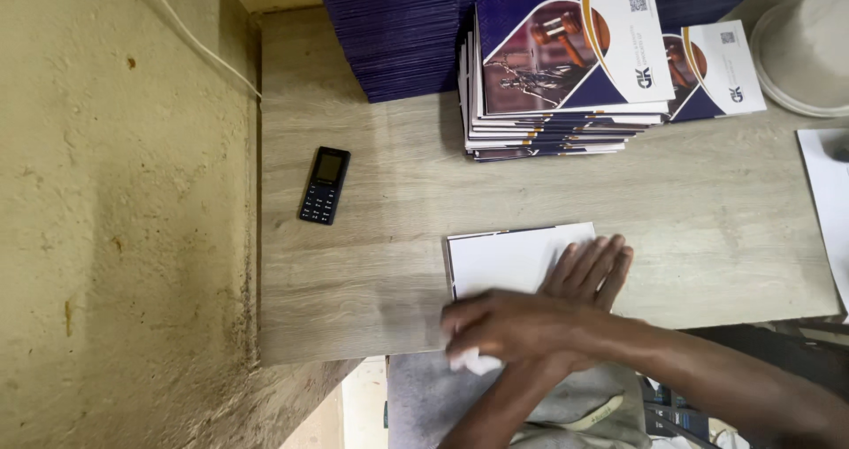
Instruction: The person inserts a white sheet of paper into a book cover, presses the edges to secure it, and repeats this process with several covers. The person also wipes the covers with a white cloth and stacks the completed books on the table.
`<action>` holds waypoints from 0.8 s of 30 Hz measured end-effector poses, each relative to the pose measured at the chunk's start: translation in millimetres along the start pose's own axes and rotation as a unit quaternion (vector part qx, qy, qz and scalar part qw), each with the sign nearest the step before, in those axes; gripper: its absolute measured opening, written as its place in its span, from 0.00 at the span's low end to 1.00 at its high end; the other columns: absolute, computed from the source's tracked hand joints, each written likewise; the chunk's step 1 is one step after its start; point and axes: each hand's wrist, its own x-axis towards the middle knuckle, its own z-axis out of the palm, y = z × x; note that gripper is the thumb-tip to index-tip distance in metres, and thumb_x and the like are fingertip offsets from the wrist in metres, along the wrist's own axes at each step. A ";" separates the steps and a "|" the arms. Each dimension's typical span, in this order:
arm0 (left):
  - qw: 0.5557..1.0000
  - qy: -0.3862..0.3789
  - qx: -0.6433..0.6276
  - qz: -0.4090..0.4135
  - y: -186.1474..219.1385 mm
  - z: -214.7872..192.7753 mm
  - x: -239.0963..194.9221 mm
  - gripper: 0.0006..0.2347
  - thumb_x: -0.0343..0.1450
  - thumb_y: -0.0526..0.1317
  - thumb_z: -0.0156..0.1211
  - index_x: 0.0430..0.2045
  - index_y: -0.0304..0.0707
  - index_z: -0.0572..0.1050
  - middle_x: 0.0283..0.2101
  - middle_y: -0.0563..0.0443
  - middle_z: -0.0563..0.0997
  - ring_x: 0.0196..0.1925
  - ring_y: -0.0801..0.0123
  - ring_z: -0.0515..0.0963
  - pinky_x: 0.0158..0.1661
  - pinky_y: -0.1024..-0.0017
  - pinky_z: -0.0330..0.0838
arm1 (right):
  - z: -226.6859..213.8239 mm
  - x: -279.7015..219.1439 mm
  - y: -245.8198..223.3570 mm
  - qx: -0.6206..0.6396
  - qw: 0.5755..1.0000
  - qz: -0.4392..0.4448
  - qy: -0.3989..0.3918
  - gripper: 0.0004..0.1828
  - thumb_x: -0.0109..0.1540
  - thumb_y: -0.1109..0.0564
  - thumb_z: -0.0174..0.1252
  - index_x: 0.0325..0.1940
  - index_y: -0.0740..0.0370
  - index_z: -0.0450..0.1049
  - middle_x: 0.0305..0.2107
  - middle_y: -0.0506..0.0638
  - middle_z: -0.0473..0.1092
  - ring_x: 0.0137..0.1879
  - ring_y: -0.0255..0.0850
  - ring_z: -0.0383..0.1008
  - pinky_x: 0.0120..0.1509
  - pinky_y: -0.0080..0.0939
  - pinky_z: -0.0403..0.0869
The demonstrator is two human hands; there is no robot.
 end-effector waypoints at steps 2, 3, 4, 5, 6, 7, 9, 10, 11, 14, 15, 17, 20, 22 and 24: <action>0.932 -0.152 -0.320 -0.081 -10.1 -37.5 -6.8 0.31 0.72 0.32 0.48 0.77 0.41 0.58 0.81 0.41 0.61 0.83 0.53 0.58 0.81 0.51 0.47 | -32.2 -24.7 -5.9 -0.110 0.946 0.190 0.239 0.30 0.57 0.78 0.62 0.55 0.50 0.82 0.51 0.49 0.71 0.53 0.41 0.79 0.51 0.38 0.78; 0.932 -0.148 -0.319 -0.084 -23.5 -62.5 -8.8 0.31 0.72 0.32 0.48 0.77 0.41 0.58 0.81 0.41 0.61 0.83 0.53 0.58 0.81 0.51 0.47 | -38.1 -35.3 -6.0 -0.110 0.948 0.188 0.234 0.30 0.57 0.78 0.62 0.55 0.50 0.82 0.51 0.49 0.71 0.53 0.41 0.79 0.51 0.38 0.78; 0.963 0.010 -0.239 -0.125 -35.8 -87.7 -10.8 0.18 0.78 0.37 0.45 0.64 0.41 0.69 0.66 0.42 0.74 0.71 0.52 0.72 0.75 0.48 0.55 | -44.7 -46.3 -6.8 -0.171 0.913 0.221 0.299 0.24 0.59 0.67 0.68 0.58 0.53 0.81 0.49 0.49 0.69 0.52 0.41 0.75 0.50 0.38 0.75; 0.963 0.171 -0.148 -0.149 -53.1 -112.6 -8.9 0.14 0.83 0.42 0.43 0.51 0.40 0.80 0.51 0.43 0.88 0.59 0.50 0.86 0.69 0.46 0.62 | -55.9 -55.6 -4.5 -0.235 0.867 0.246 0.365 0.24 0.61 0.56 0.73 0.61 0.56 0.79 0.47 0.50 0.66 0.51 0.41 0.70 0.48 0.39 0.72; 0.963 0.178 -0.142 -0.143 -63.5 -114.0 -6.0 0.14 0.83 0.42 0.43 0.51 0.40 0.80 0.51 0.43 0.88 0.59 0.50 0.86 0.69 0.46 0.62 | -44.2 -60.0 11.5 -0.241 0.867 0.237 0.365 0.24 0.61 0.56 0.73 0.61 0.56 0.79 0.47 0.50 0.66 0.51 0.41 0.70 0.48 0.39 0.72; 0.970 0.080 -0.162 -0.161 -71.3 -116.4 -7.3 0.22 0.83 0.52 0.33 0.65 0.35 0.62 0.66 0.38 0.73 0.71 0.47 0.72 0.74 0.43 0.47 | -26.9 -65.3 26.0 -0.308 0.875 0.243 0.282 0.23 0.61 0.58 0.72 0.61 0.55 0.79 0.51 0.51 0.67 0.50 0.46 0.70 0.46 0.45 0.74; 0.968 -0.021 -0.179 -0.176 -83.8 -103.3 -13.2 0.35 0.83 0.61 0.23 0.78 0.30 0.44 0.81 0.32 0.59 0.83 0.43 0.57 0.79 0.40 0.32 | -6.5 -76.5 39.9 -0.372 0.873 0.247 0.199 0.23 0.61 0.60 0.70 0.61 0.54 0.78 0.54 0.53 0.68 0.50 0.51 0.71 0.44 0.50 0.76; 0.979 -0.055 -0.113 -0.160 -88.5 -88.2 -18.0 0.34 0.83 0.60 0.22 0.78 0.31 0.50 0.80 0.37 0.60 0.83 0.47 0.57 0.78 0.40 0.35 | -3.3 -82.3 38.8 -0.385 0.840 0.303 0.235 0.22 0.63 0.56 0.67 0.62 0.54 0.77 0.54 0.54 0.70 0.54 0.51 0.73 0.40 0.50 0.81; 0.984 -0.087 -0.047 -0.149 -91.0 -72.8 -24.0 0.33 0.83 0.59 0.22 0.77 0.32 0.56 0.80 0.41 0.62 0.83 0.50 0.56 0.77 0.41 0.39 | -0.4 -88.8 37.2 -0.394 0.805 0.356 0.265 0.21 0.65 0.52 0.65 0.63 0.54 0.77 0.54 0.54 0.72 0.59 0.51 0.75 0.37 0.49 0.86; 0.986 -0.050 -0.021 -0.161 -90.6 -65.8 -24.7 0.28 0.83 0.52 0.40 0.77 0.34 0.56 0.79 0.44 0.65 0.82 0.52 0.59 0.77 0.42 0.44 | 7.5 -143.0 30.1 -0.388 0.704 0.464 0.372 0.18 0.69 0.52 0.62 0.63 0.54 0.79 0.46 0.53 0.71 0.49 0.50 0.75 0.39 0.54 0.76; 0.986 -0.050 -0.022 -0.157 -90.5 -65.5 -24.1 0.28 0.83 0.52 0.40 0.77 0.34 0.56 0.79 0.44 0.65 0.82 0.52 0.59 0.77 0.42 0.44 | 22.3 -150.1 19.2 -0.389 0.702 0.465 0.375 0.18 0.69 0.52 0.62 0.63 0.54 0.79 0.46 0.53 0.71 0.49 0.50 0.75 0.39 0.54 0.76; 0.985 -0.030 -0.030 -0.166 -88.7 -66.7 -24.6 0.26 0.83 0.49 0.39 0.76 0.34 0.59 0.78 0.44 0.66 0.82 0.52 0.60 0.77 0.43 0.45 | 54.0 -163.1 -4.6 -0.320 0.659 0.535 0.420 0.19 0.69 0.57 0.59 0.64 0.61 0.76 0.50 0.56 0.71 0.41 0.50 0.80 0.36 0.51 0.82; 0.985 -0.022 -0.070 -0.154 -93.6 -65.5 -25.6 0.26 0.85 0.50 0.32 0.76 0.34 0.58 0.78 0.43 0.66 0.82 0.51 0.60 0.78 0.43 0.43 | 95.6 -146.9 -36.4 -0.353 0.604 0.586 0.408 0.16 0.67 0.52 0.62 0.59 0.46 0.80 0.48 0.47 0.75 0.45 0.46 0.81 0.37 0.55 0.80; 0.981 -0.023 -0.109 -0.162 -95.1 -67.5 -23.6 0.28 0.84 0.53 0.27 0.76 0.33 0.58 0.79 0.42 0.65 0.83 0.50 0.59 0.79 0.43 0.41 | 101.8 -120.1 -30.8 -0.389 0.621 0.562 0.384 0.16 0.65 0.61 0.61 0.56 0.50 0.81 0.48 0.50 0.76 0.43 0.46 0.81 0.30 0.50 0.81; 0.974 -0.031 -0.148 -0.169 -94.6 -75.8 -23.3 0.30 0.84 0.56 0.23 0.76 0.33 0.57 0.79 0.41 0.65 0.83 0.50 0.58 0.79 0.44 0.38 | 113.2 -87.6 -25.4 -0.421 0.634 0.539 0.361 0.18 0.63 0.69 0.60 0.54 0.54 0.82 0.48 0.54 0.78 0.41 0.46 0.80 0.23 0.45 0.81</action>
